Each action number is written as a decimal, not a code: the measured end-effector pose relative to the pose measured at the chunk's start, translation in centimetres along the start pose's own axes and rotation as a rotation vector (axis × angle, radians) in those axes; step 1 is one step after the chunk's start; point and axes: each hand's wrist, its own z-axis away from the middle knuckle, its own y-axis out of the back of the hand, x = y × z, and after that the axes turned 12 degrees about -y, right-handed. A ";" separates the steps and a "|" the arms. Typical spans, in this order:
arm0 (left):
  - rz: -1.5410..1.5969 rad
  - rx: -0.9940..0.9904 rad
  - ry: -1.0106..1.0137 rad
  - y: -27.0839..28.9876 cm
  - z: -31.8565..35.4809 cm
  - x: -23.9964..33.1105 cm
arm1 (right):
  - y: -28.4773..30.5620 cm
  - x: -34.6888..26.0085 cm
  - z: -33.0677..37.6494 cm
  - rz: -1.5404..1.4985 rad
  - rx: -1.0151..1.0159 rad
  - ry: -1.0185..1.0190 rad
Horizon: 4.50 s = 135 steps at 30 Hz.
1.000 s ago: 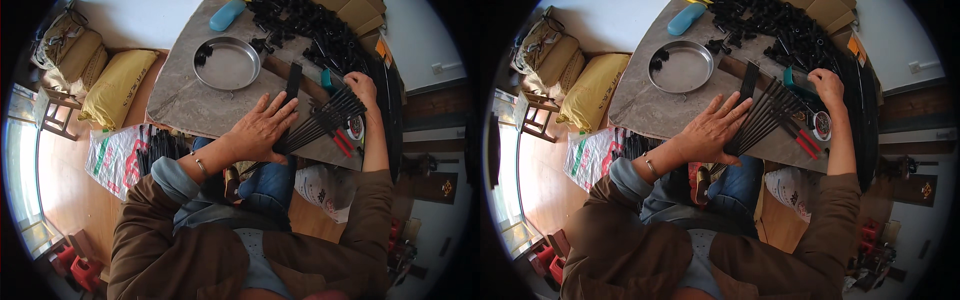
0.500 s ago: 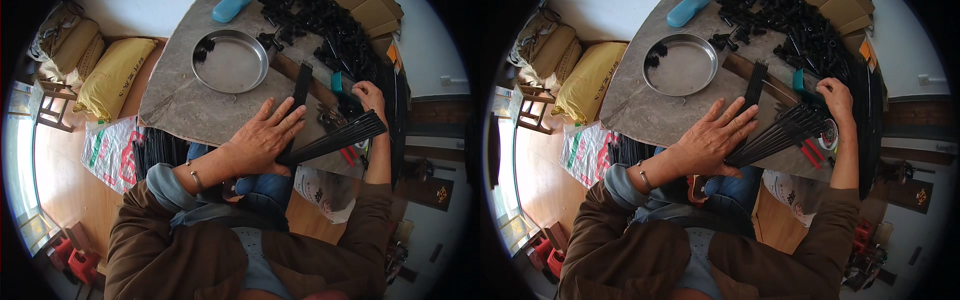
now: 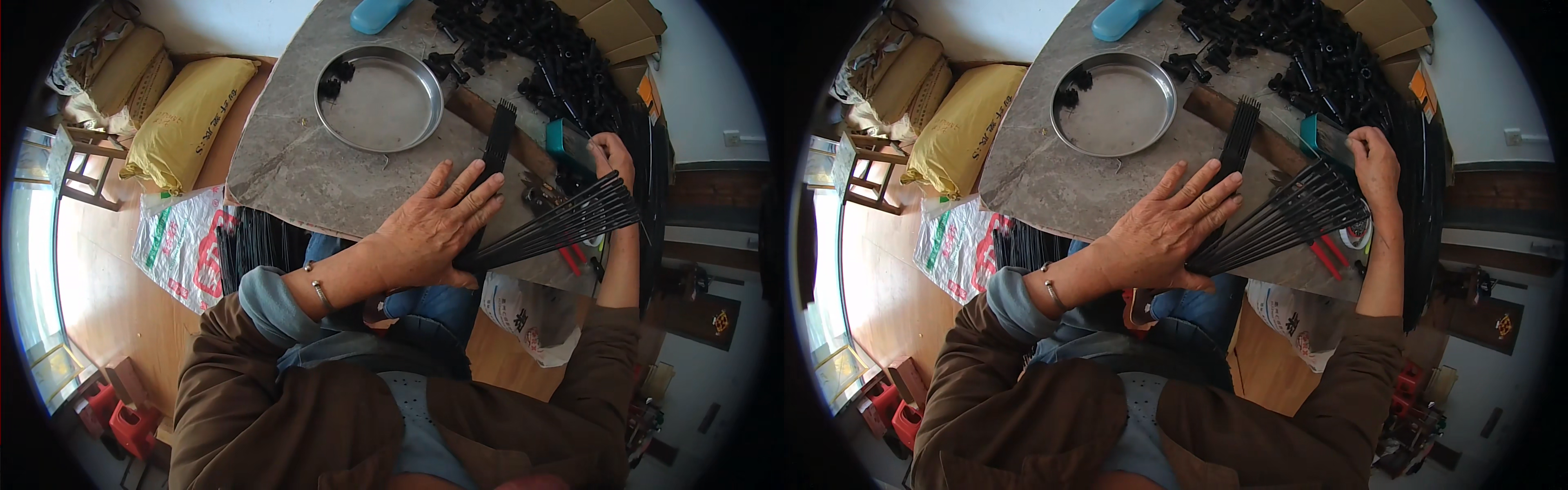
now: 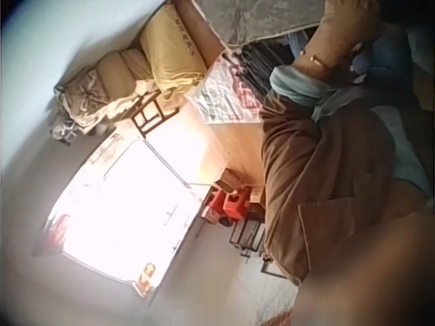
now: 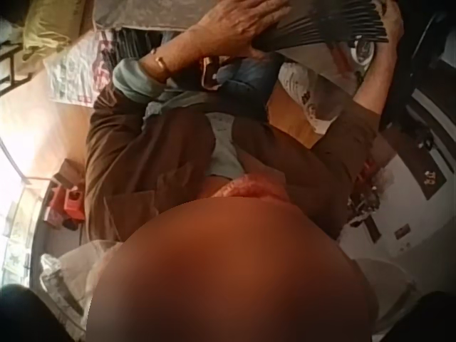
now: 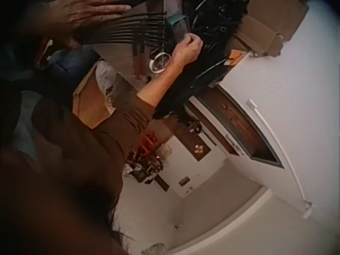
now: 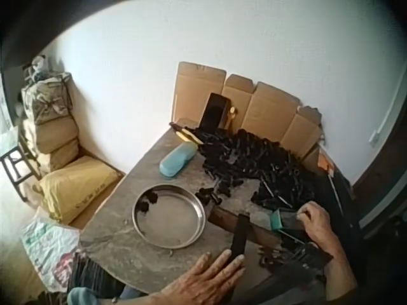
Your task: Assembling the metal ribs and central hub of umbrellas using wire and pliers.
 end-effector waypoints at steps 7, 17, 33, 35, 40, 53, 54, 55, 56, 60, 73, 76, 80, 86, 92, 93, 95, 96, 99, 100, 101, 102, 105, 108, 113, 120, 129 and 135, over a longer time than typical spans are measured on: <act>-0.001 0.003 0.008 -0.1 0.0 0.0 | -0.4 -5.6 1.2 -0.223 0.097 0.124; -0.015 0.002 0.002 -0.1 0.0 -0.1 | -3.5 -10.8 2.8 -0.114 -0.045 0.205; -0.001 0.028 0.003 -0.3 0.1 -0.1 | -3.2 -10.4 2.9 -0.217 -0.119 0.116; -0.005 0.022 0.007 -0.3 0.2 -0.1 | -3.2 -10.8 2.9 -0.202 -0.111 0.116; -0.008 0.032 -0.001 -0.5 0.1 -0.2 | -3.6 -10.6 2.7 -0.180 -0.103 0.119; -0.008 0.035 -0.008 -0.3 0.1 -0.1 | -3.7 -10.2 1.1 -0.022 0.025 0.413; -0.007 0.037 -0.008 -0.2 0.1 -0.1 | -3.8 -10.1 1.1 0.002 0.038 0.459; -0.006 0.039 -0.008 -0.2 0.2 -0.1 | -3.9 -10.2 1.1 0.001 0.038 0.460; -0.007 0.038 -0.006 -0.2 0.2 -0.1 | -4.0 -10.3 1.1 0.004 0.047 0.473; -0.019 0.043 -0.007 -0.3 0.2 -0.1 | -3.7 -10.8 1.0 -0.051 -0.065 0.300; -0.020 0.036 -0.009 -0.3 0.2 -0.1 | -5.0 -10.3 0.6 -0.550 -0.192 0.126; -0.007 0.044 -0.010 -0.4 0.2 -0.1 | -3.6 -10.1 1.0 -0.331 -0.056 0.152; -0.010 0.031 -0.010 -0.2 0.2 -0.1 | -2.9 -8.8 0.9 -0.043 -0.132 0.253; -0.013 0.038 -0.013 -0.3 0.1 -0.1 | -3.1 -9.4 0.5 -0.034 -0.032 0.364; -0.016 0.025 -0.012 -0.3 0.2 -0.1 | -3.7 -8.7 0.0 -0.105 -0.071 0.422; -0.019 0.032 -0.012 -0.3 0.2 -0.1 | -3.7 -8.8 0.0 -0.104 -0.071 0.422; -0.021 0.040 -0.013 -0.3 0.2 -0.1 | -3.8 -9.0 0.1 -0.117 -0.105 0.396; -0.024 0.031 -0.013 -0.3 0.2 -0.1 | -3.8 -9.3 0.2 -0.117 -0.105 0.398; -0.032 0.019 -0.015 -0.3 0.1 -0.2 | -3.7 -9.8 0.5 -0.196 -0.270 0.195; -0.035 0.016 -0.019 -0.3 0.1 -0.1 | -3.7 -9.8 0.4 -0.194 -0.234 0.215; -0.034 0.017 -0.021 -0.3 0.1 -0.1 | -3.7 -9.9 0.4 -0.191 -0.198 0.234; -0.032 0.023 -0.016 -0.3 0.2 -0.2 | -3.9 -10.3 0.5 -0.267 -0.198 0.181; -0.031 0.029 -0.014 -0.4 0.1 -0.2 | -4.3 -10.1 0.4 -0.310 -0.102 0.239; -0.034 0.028 -0.017 -0.5 0.1 -0.2 | -2.3 -9.4 0.8 -0.223 -0.136 0.104; -0.021 0.032 -0.013 -0.4 0.2 -0.2 | -2.2 -9.3 1.2 -0.103 -0.173 0.242; -0.019 0.048 -0.031 -0.4 0.2 0.0 | -2.3 -9.7 0.2 -0.347 0.200 0.154; -0.065 -0.008 -0.060 0.3 1.0 1.2 | -1.2 0.7 -0.3 -0.089 -0.114 -0.237; -0.014 -0.010 -0.037 0.2 1.2 1.4 | 0.1 -0.9 0.4 0.015 0.045 -0.183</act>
